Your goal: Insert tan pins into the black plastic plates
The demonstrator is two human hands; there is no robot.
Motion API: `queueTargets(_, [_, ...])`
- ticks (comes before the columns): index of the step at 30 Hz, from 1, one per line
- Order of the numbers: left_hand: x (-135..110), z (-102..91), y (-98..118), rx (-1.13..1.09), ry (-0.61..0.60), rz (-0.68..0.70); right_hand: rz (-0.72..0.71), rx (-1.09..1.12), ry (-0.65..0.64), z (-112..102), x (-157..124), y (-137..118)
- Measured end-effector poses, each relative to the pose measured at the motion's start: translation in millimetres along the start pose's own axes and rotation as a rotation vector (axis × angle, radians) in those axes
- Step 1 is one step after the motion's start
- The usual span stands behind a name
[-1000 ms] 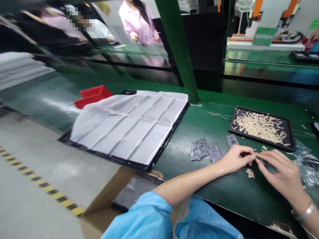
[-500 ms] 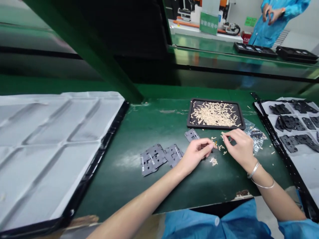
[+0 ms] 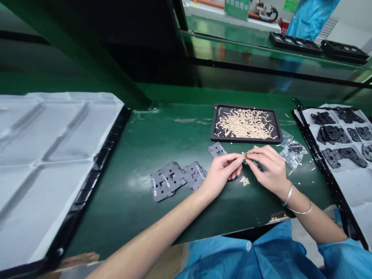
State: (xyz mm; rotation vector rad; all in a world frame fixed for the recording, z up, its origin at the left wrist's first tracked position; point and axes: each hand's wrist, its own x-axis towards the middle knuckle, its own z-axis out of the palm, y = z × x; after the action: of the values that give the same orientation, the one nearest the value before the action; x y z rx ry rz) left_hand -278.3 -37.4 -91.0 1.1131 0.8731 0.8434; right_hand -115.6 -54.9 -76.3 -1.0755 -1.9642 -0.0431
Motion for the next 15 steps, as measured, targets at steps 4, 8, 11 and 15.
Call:
queueTargets(4, [-1.0, -1.0, 5.7, 0.166, -0.018, 0.063, 0.019, 0.032, -0.004, 0.7, -0.9, 0.6])
queueTargets(8, [-1.6, -0.5, 10.9, 0.340, -0.002, 0.150, 0.162, 0.142, -0.048, 0.1, 0.2, -1.2])
queueTargets(11, [-2.0, -0.2, 12.2, 0.354, -0.013, 0.154, 0.350, 0.286, -0.134, -2.7, 3.2, -2.7])
queueTargets(15, [-2.5, -0.8, 12.1, 0.307, -0.028, 0.134, 0.500, 0.417, -0.167, -6.2, 6.0, -2.7])
